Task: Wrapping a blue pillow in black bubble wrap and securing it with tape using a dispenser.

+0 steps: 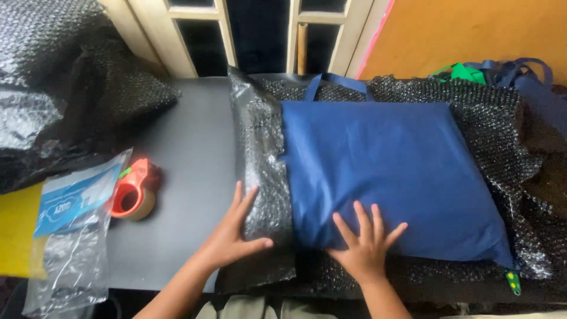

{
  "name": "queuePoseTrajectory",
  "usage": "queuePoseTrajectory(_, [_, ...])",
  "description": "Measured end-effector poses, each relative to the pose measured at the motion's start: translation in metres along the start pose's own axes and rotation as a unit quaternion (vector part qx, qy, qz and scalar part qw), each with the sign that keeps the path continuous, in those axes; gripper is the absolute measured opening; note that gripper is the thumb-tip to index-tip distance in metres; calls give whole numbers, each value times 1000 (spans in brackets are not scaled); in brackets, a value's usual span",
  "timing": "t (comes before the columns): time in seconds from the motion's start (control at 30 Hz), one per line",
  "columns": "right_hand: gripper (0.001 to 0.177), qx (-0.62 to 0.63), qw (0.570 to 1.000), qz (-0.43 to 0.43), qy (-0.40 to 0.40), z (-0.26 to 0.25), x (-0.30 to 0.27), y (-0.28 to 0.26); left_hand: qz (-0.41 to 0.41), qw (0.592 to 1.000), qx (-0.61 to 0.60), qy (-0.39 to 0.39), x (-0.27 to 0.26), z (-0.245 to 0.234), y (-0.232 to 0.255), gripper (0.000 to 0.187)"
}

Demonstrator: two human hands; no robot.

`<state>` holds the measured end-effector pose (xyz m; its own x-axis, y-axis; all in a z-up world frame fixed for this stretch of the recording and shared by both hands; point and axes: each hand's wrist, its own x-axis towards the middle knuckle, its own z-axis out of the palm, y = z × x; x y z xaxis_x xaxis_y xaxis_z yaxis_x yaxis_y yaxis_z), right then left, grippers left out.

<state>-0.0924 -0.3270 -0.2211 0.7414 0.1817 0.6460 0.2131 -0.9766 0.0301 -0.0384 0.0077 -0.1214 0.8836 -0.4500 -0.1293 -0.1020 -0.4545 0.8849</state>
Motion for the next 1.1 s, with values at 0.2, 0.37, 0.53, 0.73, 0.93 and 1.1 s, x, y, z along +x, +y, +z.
queuePoseTrajectory(0.2, [97,-8,998,-44,35,1,23,2,-5,998,64,12,-1,1,16,118])
queuePoseTrajectory(0.37, [90,-8,996,-46,72,1,54,-3,60,992,85,70,-9,0,31,126])
queuePoseTrajectory(0.53, [96,-11,996,-33,77,14,65,-6,47,990,116,69,-5,-2,29,132])
queuePoseTrajectory(0.73, [118,57,992,-6,-116,-36,64,23,51,959,275,41,0,-25,14,120])
queuePoseTrajectory(0.93, [30,134,972,176,80,-52,40,212,144,899,402,104,41,-32,6,55])
queuePoseTrajectory(1.1, [62,117,837,506,-175,-11,7,297,157,913,370,74,55,-11,16,104])
